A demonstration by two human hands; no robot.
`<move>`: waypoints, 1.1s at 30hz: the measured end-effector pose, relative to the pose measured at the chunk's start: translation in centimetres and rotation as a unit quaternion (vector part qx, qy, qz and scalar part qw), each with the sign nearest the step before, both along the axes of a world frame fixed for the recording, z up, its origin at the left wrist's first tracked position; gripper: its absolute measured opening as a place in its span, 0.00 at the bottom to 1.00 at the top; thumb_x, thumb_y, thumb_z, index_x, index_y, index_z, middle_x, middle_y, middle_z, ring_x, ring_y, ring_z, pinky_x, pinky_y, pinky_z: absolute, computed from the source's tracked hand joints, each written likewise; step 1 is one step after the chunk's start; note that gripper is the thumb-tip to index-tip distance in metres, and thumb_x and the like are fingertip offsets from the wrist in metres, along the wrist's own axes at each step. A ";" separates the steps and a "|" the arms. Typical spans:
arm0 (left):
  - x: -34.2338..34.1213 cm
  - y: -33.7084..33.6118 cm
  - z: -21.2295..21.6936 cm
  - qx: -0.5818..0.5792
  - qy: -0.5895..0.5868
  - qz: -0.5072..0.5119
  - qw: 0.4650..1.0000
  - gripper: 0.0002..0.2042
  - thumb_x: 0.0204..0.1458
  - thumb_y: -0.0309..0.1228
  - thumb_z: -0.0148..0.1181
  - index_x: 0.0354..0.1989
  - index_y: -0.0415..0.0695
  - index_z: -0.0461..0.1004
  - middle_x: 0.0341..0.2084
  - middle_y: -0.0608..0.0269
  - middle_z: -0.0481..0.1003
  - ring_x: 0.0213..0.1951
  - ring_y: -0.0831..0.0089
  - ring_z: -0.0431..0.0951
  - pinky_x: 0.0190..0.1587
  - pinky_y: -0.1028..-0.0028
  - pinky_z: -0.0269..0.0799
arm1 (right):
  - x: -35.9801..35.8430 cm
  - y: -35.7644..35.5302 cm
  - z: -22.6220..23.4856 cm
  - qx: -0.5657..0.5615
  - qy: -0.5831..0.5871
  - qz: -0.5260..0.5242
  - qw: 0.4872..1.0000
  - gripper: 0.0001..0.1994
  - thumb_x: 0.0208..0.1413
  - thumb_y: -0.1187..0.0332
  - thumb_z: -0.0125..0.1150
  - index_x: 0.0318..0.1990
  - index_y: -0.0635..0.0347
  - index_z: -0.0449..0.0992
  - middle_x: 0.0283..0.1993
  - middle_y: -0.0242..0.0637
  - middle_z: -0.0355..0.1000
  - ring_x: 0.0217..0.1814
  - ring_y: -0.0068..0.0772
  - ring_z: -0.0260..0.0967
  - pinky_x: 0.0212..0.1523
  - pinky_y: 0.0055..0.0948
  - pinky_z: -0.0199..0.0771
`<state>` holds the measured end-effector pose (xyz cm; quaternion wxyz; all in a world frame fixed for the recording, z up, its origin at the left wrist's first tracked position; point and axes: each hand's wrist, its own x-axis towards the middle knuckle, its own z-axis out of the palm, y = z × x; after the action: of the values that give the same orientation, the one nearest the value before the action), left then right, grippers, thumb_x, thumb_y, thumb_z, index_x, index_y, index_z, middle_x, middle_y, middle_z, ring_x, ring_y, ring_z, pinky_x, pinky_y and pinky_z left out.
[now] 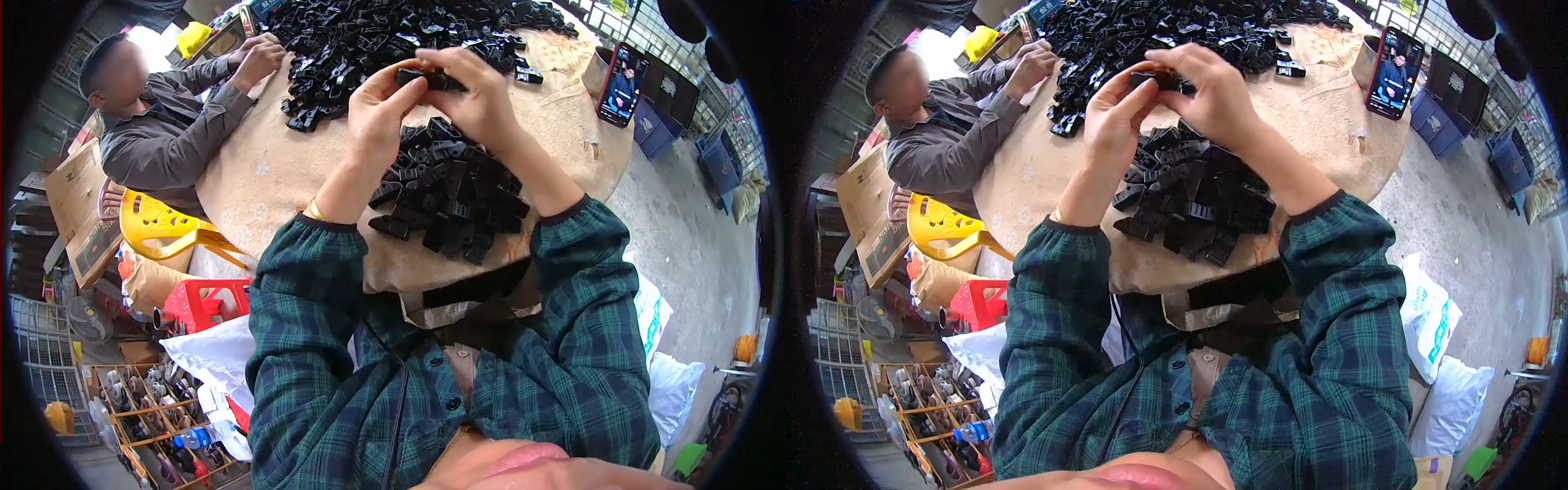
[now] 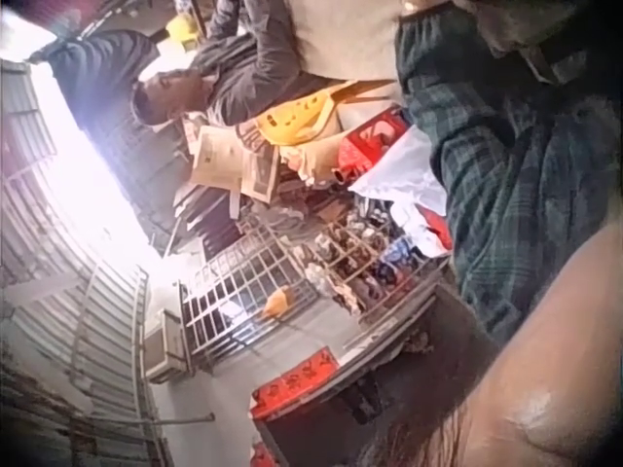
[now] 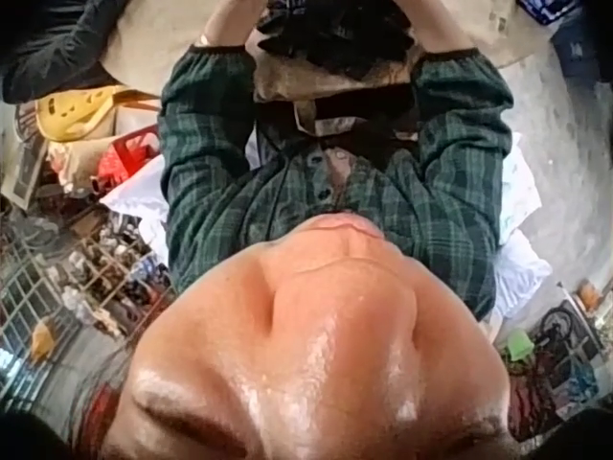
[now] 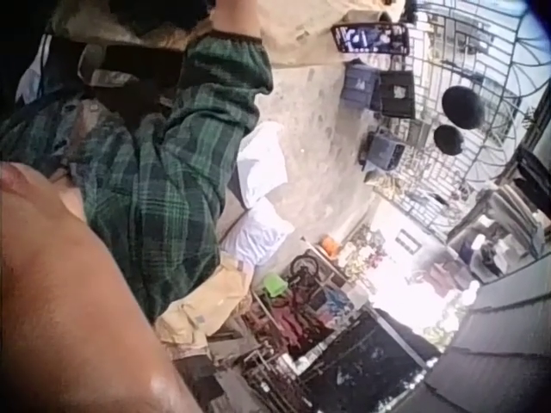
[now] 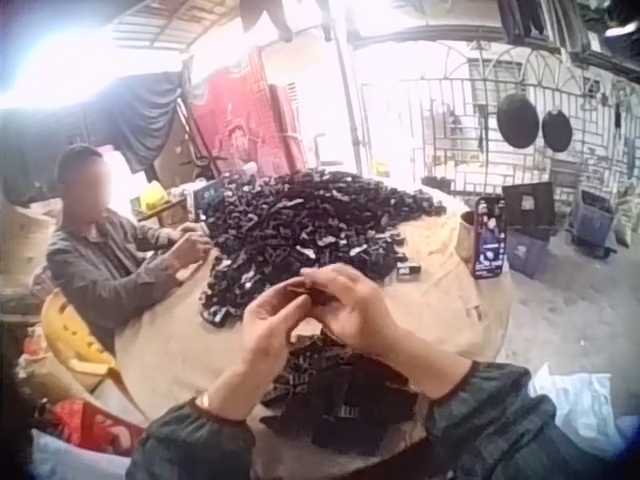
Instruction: Sorting black plastic components from a large pile on a round table.
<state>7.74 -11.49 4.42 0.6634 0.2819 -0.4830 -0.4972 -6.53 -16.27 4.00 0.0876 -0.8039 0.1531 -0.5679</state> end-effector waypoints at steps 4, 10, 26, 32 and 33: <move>1.7 -0.7 0.5 -0.045 -0.143 0.045 0.988 0.14 0.48 0.21 0.57 0.45 0.36 0.70 0.32 0.60 0.75 0.33 0.78 0.75 0.36 0.82 0.71 | -2.5 -1.7 0.0 0.336 -0.014 0.209 0.918 0.20 0.50 0.67 0.60 0.51 0.62 0.69 0.49 0.36 0.68 0.48 0.26 0.67 0.48 0.24 0.68; 7.4 -0.8 -0.7 -0.028 -0.540 0.149 0.828 0.19 0.48 0.33 0.56 0.49 0.41 0.67 0.31 0.55 0.75 0.32 0.72 0.74 0.36 0.74 0.69 | -5.6 -3.0 -0.7 0.367 0.219 0.135 0.894 0.23 0.54 0.50 0.52 0.50 0.55 0.71 0.49 0.35 0.70 0.55 0.30 0.62 0.57 0.30 0.58; -1.3 5.2 -3.0 -0.072 -0.523 0.161 0.834 0.19 0.49 0.41 0.56 0.40 0.36 0.71 0.37 0.45 0.73 0.41 0.53 0.72 0.43 0.65 0.66 | -5.9 4.1 -2.2 0.236 0.251 0.127 0.930 0.15 0.52 0.63 0.56 0.43 0.63 0.74 0.46 0.43 0.71 0.47 0.36 0.67 0.49 0.29 0.65; -4.1 5.8 -3.9 -0.085 -0.496 0.133 0.854 0.16 0.52 0.38 0.50 0.37 0.35 0.73 0.33 0.45 0.74 0.39 0.54 0.73 0.41 0.66 0.67 | -8.2 6.1 -3.5 0.295 0.161 0.128 0.933 0.11 0.51 0.70 0.56 0.41 0.65 0.74 0.39 0.39 0.73 0.41 0.29 0.68 0.43 0.25 0.68; -4.4 5.9 -3.9 -0.088 -0.473 0.104 0.870 0.16 0.53 0.38 0.50 0.37 0.35 0.73 0.33 0.45 0.74 0.38 0.55 0.74 0.41 0.66 0.67 | -8.5 6.3 -3.6 0.301 0.158 0.112 0.934 0.11 0.51 0.70 0.56 0.41 0.65 0.74 0.39 0.38 0.73 0.40 0.28 0.69 0.42 0.24 0.68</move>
<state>3.31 -5.55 0.52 0.4252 0.4724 -0.7489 -0.1874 -15.02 -9.95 0.41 0.3631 -0.8313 0.2375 -0.3473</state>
